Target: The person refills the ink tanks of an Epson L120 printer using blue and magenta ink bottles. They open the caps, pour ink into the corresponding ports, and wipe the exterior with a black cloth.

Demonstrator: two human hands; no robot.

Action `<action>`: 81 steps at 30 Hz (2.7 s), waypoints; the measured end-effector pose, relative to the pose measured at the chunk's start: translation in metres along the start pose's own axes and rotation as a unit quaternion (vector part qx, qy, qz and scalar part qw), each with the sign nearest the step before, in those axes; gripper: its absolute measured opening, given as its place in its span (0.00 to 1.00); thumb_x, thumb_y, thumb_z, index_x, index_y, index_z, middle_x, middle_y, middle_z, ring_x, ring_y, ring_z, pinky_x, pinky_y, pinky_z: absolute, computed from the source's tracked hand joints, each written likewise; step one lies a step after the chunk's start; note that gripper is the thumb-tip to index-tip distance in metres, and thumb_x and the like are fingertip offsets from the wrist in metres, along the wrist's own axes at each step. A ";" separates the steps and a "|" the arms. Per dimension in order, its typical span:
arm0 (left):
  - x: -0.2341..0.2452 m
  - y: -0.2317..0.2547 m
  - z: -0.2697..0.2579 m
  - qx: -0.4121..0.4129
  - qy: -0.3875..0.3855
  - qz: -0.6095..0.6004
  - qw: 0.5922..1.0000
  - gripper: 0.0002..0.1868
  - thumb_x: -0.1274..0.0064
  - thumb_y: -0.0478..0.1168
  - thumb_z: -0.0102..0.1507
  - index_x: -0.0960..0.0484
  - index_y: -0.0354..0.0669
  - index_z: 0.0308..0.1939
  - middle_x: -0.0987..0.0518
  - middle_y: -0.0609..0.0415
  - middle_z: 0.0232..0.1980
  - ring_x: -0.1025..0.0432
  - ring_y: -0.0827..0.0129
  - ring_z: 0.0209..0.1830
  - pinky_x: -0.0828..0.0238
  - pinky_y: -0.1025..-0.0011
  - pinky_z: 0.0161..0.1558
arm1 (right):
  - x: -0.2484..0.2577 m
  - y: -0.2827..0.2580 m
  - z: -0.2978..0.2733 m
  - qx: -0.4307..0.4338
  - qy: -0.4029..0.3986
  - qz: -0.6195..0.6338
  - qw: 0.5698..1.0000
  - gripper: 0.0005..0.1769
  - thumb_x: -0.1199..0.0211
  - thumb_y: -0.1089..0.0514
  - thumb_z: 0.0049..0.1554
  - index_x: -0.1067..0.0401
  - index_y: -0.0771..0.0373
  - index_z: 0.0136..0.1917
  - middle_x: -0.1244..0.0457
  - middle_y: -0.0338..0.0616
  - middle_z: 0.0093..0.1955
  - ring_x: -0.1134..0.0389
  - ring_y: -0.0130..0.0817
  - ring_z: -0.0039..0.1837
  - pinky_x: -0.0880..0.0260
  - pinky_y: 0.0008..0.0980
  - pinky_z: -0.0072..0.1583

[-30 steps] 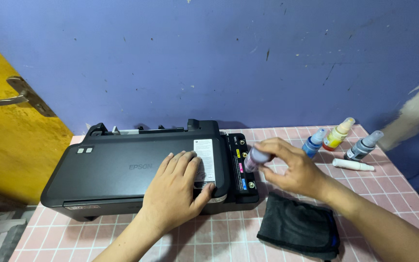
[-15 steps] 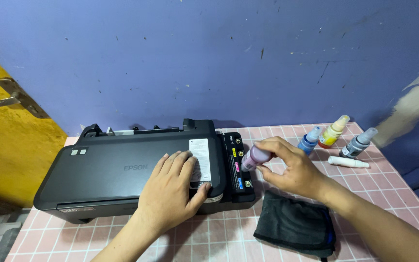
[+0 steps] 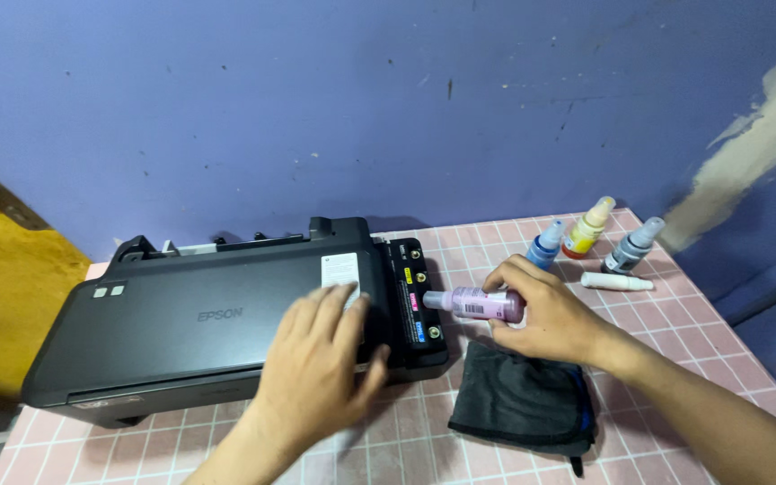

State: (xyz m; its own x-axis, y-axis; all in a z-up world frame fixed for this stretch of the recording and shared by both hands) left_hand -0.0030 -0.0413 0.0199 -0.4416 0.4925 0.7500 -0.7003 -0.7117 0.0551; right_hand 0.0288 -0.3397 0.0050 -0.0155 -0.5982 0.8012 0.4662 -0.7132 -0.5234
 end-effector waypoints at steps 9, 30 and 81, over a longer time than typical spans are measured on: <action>-0.064 0.067 -0.016 0.157 -0.204 -0.253 0.932 0.13 0.46 0.45 0.65 0.24 0.36 0.37 0.19 0.41 0.36 0.23 0.44 0.33 0.26 0.51 0.35 | -0.018 0.073 -0.053 -0.128 0.010 0.266 0.955 0.21 0.32 0.68 0.46 0.37 0.66 0.52 0.36 0.50 0.59 0.30 0.34 0.58 0.27 0.36 0.59; -0.142 0.111 -0.011 0.472 -0.162 -0.594 0.631 0.14 0.44 0.41 0.66 0.30 0.37 0.46 0.27 0.56 0.32 0.36 0.77 0.31 0.37 0.75 0.32 | -0.012 0.071 -0.135 -0.228 -0.049 0.377 0.896 0.36 0.38 0.68 0.44 0.36 0.67 0.67 0.33 0.51 0.55 0.31 0.34 0.55 0.30 0.35 0.57; -0.086 0.120 0.065 0.035 -0.106 -0.154 0.982 0.16 0.44 0.43 0.57 0.23 0.32 0.41 0.22 0.37 0.41 0.29 0.47 0.43 0.30 0.53 0.44 | 0.001 0.097 -0.140 -0.222 0.158 0.323 0.906 0.42 0.41 0.72 0.50 0.52 0.63 0.74 0.37 0.49 0.63 0.34 0.32 0.64 0.35 0.33 0.63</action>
State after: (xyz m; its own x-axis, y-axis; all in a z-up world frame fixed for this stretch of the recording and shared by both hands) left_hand -0.0129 -0.2017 0.0048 -0.0832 0.5791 0.8110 -0.7390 -0.5818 0.3397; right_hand -0.0501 -0.4601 -0.0856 -0.1515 -0.9682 0.1989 0.0667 -0.2108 -0.9753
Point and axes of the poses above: each hand's wrist, its own z-axis towards the middle knuckle, its own x-axis out of the back of the hand, y = z × x, the point moved 2 cm from there along z, towards the middle knuckle
